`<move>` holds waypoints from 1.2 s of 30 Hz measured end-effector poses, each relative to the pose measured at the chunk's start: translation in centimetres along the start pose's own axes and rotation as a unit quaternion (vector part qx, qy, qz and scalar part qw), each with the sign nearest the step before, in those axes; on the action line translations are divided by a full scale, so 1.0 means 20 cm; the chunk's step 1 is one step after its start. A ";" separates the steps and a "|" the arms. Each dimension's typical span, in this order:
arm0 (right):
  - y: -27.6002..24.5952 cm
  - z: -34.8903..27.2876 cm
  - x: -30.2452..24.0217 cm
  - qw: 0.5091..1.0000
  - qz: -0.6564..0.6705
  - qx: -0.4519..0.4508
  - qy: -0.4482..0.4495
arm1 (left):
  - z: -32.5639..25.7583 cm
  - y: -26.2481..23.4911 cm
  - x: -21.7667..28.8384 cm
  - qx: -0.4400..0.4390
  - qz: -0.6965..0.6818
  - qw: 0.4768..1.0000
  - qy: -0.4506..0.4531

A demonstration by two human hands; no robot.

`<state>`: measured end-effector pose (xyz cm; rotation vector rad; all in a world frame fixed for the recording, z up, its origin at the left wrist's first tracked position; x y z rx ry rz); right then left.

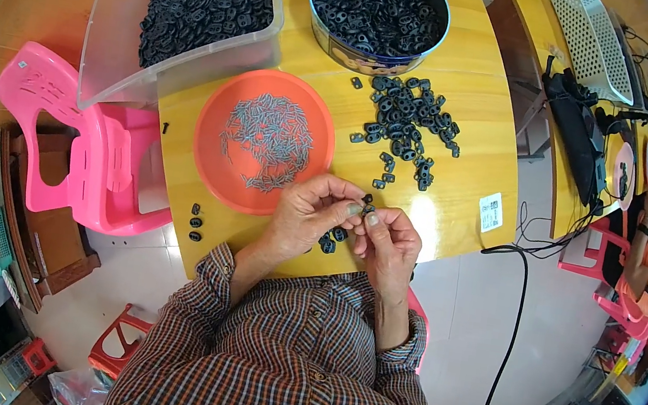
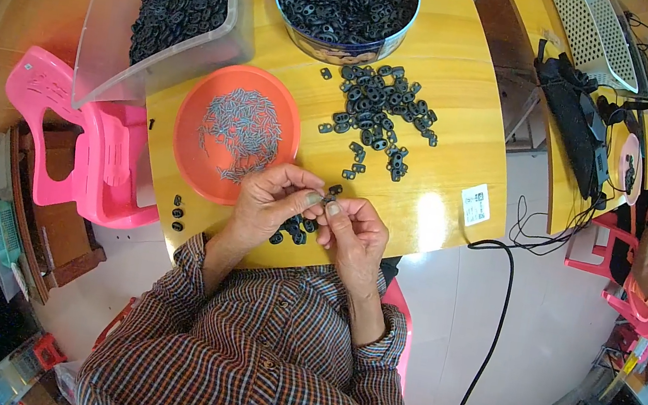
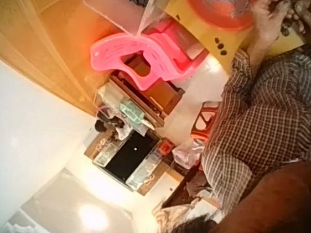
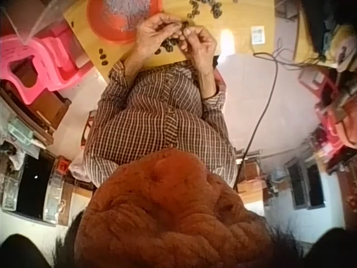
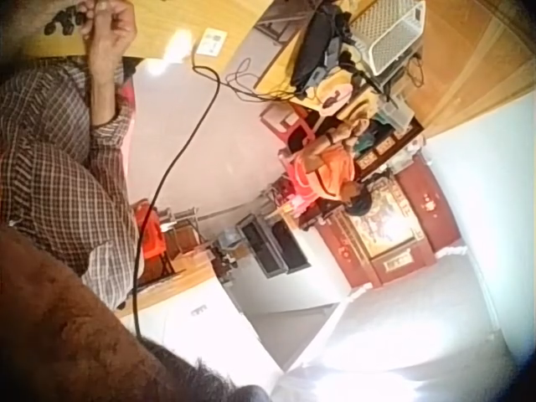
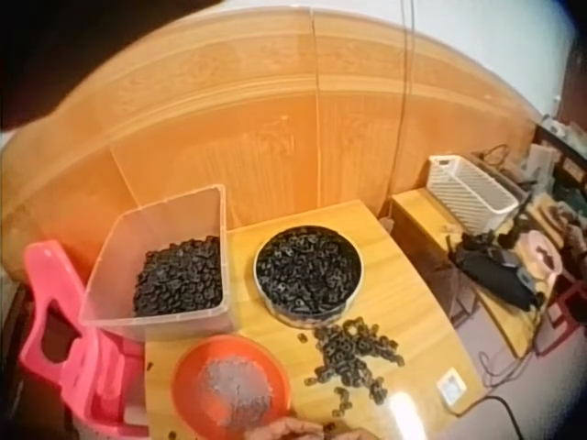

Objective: Assembling small silver pins into black plastic housing components.

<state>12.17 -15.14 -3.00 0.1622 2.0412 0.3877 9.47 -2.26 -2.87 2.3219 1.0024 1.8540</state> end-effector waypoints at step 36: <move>-0.03 -0.02 -0.06 0.995 -0.086 0.024 -0.040 | 0.01 0.04 -0.04 -0.007 0.087 0.996 0.035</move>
Point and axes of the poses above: each hand's wrist, its own z-axis towards the middle knuckle, its own y-axis out of the palm, x = y × z, the point moved 8 cm from there along z, towards the middle knuckle, and after that the axes turned 13 degrees about x, right-handed, at the moved point
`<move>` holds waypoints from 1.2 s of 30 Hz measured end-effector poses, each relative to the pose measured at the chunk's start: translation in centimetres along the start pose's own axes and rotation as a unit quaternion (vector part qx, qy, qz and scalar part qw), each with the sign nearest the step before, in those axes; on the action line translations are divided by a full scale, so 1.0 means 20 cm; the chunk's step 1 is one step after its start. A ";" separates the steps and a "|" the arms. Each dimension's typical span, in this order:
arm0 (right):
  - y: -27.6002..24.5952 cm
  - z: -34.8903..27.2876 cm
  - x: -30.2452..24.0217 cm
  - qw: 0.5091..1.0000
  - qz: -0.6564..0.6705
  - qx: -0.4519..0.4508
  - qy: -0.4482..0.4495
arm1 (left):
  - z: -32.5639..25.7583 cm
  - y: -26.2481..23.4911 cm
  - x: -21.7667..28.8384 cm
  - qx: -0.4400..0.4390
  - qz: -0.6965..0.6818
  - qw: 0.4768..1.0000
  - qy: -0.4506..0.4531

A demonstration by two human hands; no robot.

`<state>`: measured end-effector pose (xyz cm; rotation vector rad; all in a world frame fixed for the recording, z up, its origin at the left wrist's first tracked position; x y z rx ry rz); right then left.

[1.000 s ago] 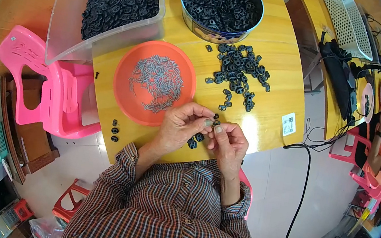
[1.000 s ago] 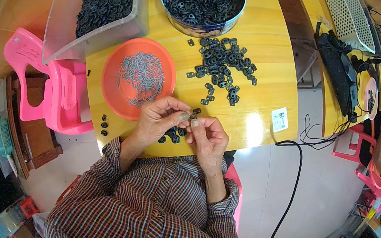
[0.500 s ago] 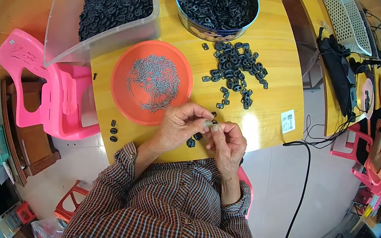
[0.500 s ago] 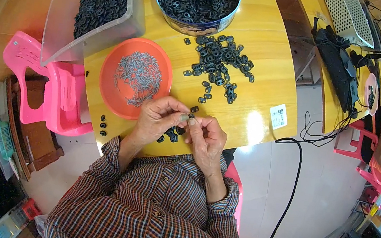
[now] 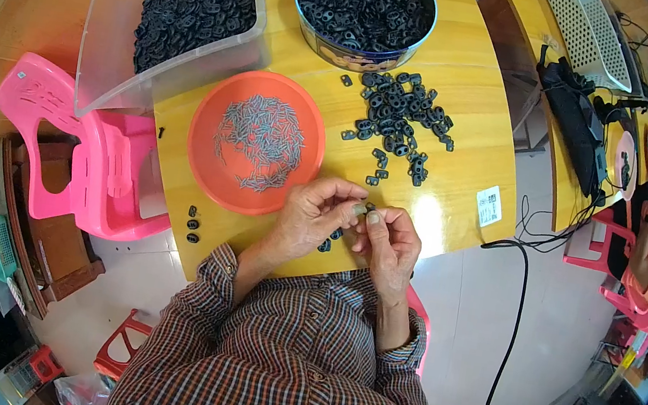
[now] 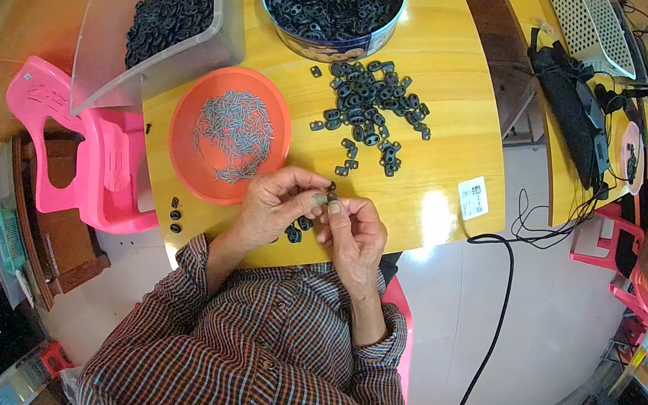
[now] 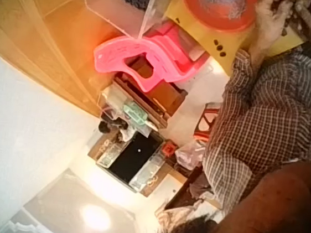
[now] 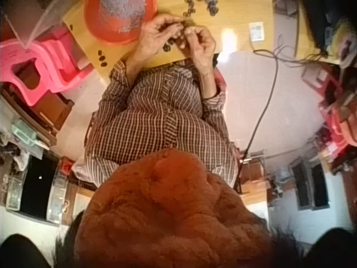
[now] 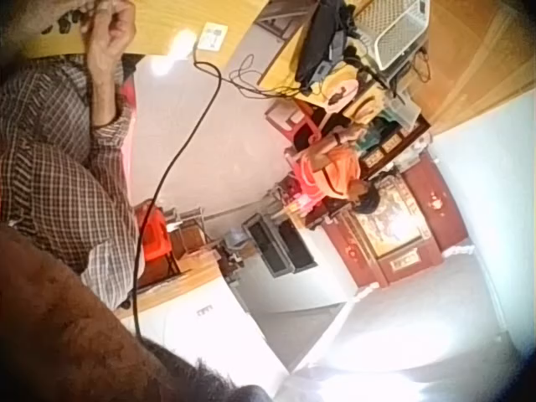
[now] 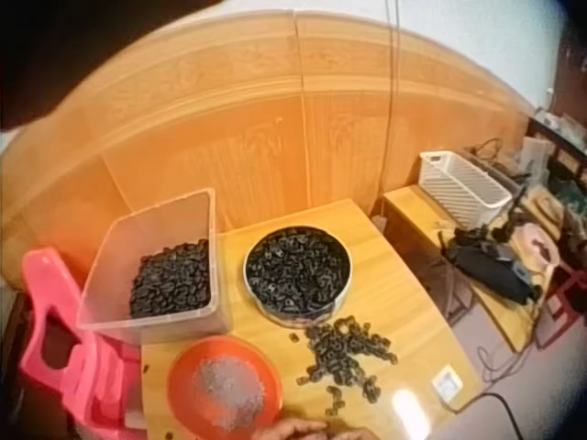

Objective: Assembling small silver pins into black plastic housing components.

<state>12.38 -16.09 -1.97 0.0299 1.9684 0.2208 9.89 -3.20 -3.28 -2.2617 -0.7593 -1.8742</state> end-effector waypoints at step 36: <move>-0.03 0.01 0.01 0.998 -0.040 0.035 -0.035 | -0.01 0.05 -0.04 0.007 0.027 1.000 -0.011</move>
Point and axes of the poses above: each hand's wrist, its own z-axis towards the middle knuckle, its own y-axis out of the palm, x = y × z, the point moved 8 cm from there along z, towards the middle knuckle, and after that the axes turned 13 degrees about x, right-handed, at the moved point
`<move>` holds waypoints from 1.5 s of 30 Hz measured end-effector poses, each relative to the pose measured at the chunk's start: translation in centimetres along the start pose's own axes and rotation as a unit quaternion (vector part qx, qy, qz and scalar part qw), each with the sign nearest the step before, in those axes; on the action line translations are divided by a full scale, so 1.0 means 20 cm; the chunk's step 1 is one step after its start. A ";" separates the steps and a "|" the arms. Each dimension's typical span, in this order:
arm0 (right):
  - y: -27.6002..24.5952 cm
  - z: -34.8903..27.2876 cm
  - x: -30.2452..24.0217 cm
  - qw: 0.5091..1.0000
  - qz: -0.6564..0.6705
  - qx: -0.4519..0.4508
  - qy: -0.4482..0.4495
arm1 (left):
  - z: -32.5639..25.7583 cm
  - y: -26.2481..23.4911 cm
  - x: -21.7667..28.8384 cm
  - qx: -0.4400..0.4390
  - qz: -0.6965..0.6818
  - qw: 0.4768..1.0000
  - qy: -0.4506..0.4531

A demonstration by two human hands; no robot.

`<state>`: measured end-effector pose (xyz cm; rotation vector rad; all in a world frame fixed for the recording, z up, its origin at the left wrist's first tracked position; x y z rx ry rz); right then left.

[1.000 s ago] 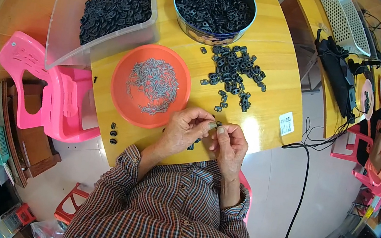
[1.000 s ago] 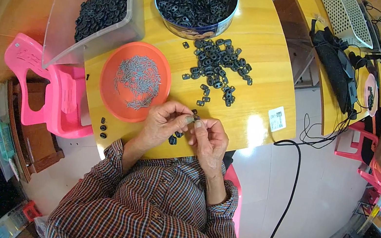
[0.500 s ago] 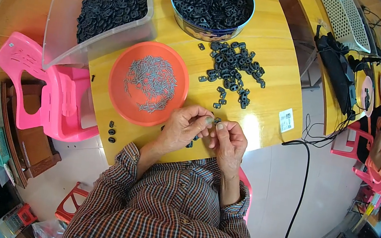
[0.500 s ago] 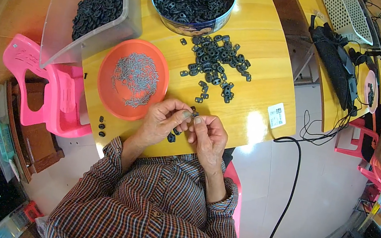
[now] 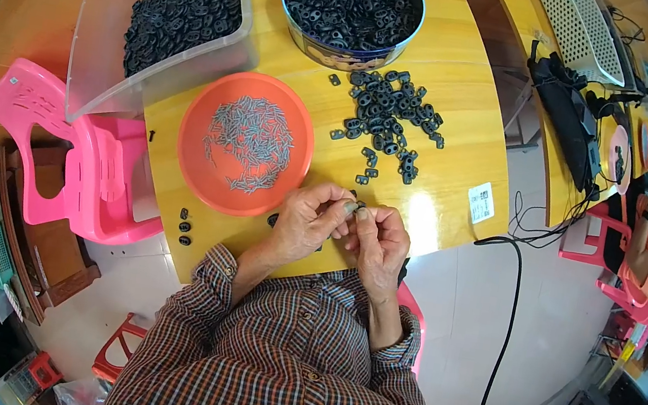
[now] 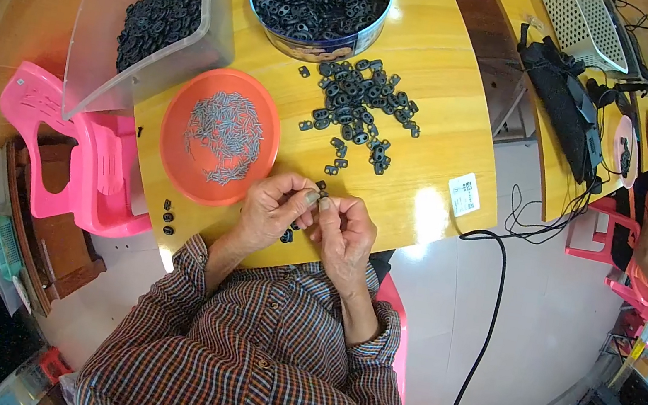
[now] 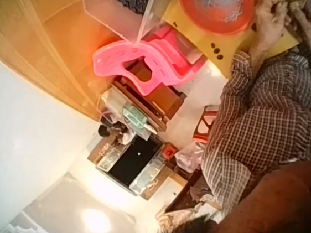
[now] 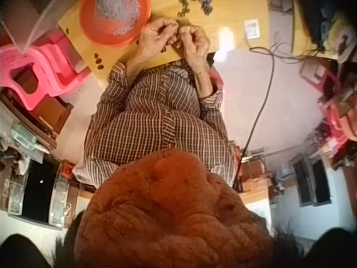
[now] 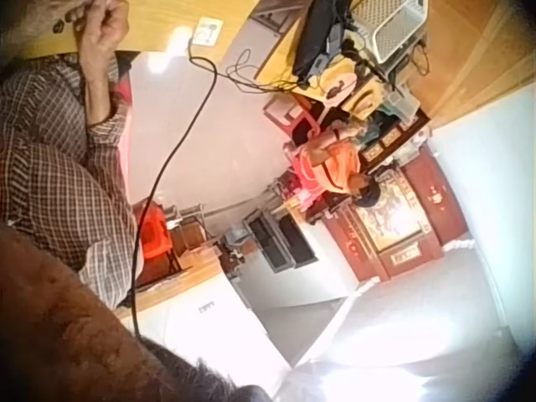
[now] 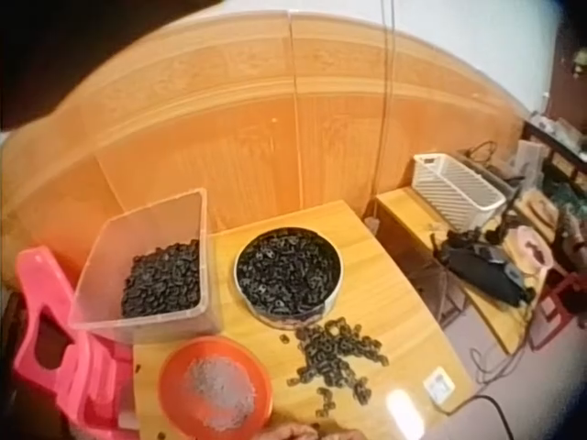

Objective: Assembling small silver pins into black plastic housing components.

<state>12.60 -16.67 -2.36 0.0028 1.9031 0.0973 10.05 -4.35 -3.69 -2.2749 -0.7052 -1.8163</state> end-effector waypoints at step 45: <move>-0.33 0.10 -0.05 0.979 0.028 0.193 -0.059 | 0.19 0.22 0.29 -0.003 0.368 0.861 0.350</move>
Point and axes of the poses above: each hand's wrist, its own z-axis towards the middle knuckle, its own y-axis out of the palm, x = y × z, the point moved 8 cm from there along z, towards the middle knuckle, and after that the axes turned 13 degrees about x, right-handed, at the moved point
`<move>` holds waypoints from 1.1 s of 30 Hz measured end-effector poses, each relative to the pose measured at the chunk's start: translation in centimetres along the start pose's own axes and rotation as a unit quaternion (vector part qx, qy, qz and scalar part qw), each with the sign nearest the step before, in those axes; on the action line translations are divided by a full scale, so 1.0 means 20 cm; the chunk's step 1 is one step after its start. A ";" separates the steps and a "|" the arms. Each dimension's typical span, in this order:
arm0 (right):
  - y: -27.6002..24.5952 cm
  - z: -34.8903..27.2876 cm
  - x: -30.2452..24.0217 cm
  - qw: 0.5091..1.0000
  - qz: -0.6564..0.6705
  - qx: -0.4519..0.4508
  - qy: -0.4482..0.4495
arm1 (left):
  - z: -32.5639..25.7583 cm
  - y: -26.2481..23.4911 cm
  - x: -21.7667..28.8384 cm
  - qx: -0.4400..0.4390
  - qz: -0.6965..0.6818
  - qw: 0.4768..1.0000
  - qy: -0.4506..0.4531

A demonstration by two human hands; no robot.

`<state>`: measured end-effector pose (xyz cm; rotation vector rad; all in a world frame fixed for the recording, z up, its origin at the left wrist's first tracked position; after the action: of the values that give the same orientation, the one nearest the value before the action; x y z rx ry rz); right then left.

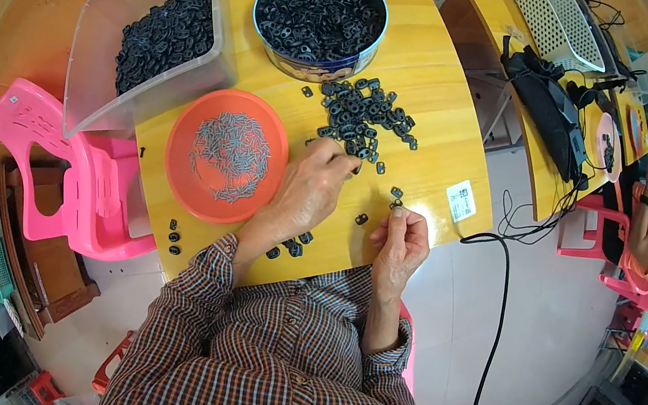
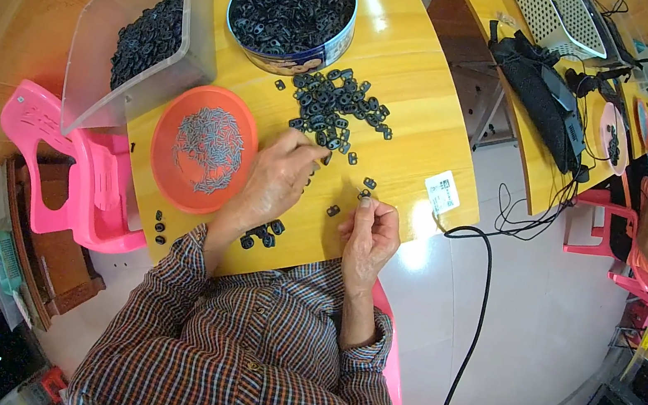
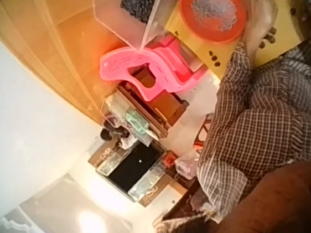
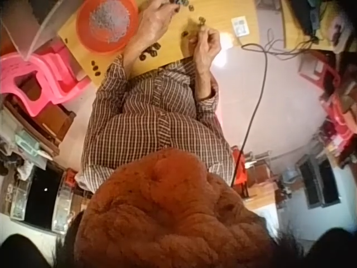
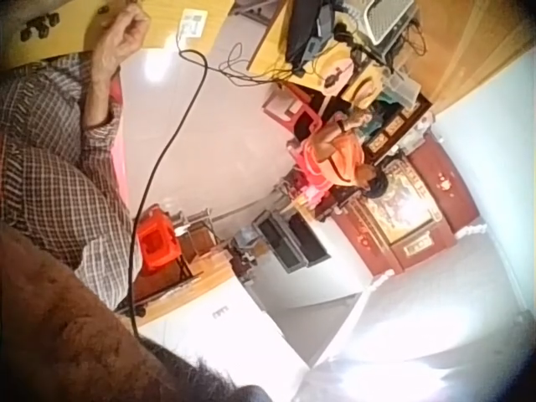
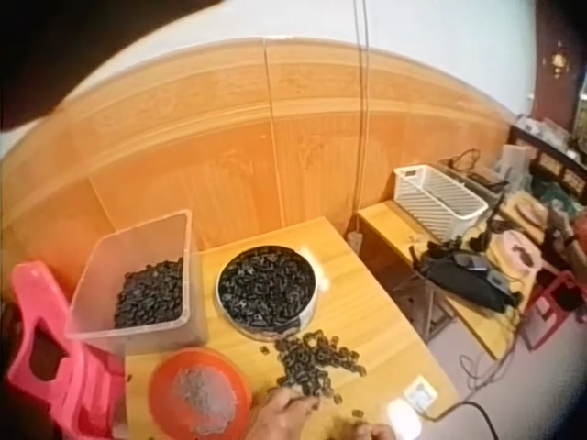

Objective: Assembling small silver pins into black plastic housing components.

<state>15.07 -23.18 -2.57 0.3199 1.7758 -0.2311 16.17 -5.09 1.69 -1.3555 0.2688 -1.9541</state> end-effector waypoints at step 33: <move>0.10 -0.06 -0.02 0.995 0.045 -0.091 0.006 | -0.14 0.04 -0.10 -0.066 -0.453 0.825 -0.333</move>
<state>14.77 -20.92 -1.92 0.2698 1.7742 -0.0023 14.31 -4.98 -1.31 -2.4525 -0.7217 -1.9696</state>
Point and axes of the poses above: each hand's wrist, its own z-axis towards the middle knuckle, its own y-axis out of the palm, x = y × z, the point moved 8 cm from there along z, towards the middle knuckle, and after that the axes turned 13 degrees about x, right-handed, at the moved point
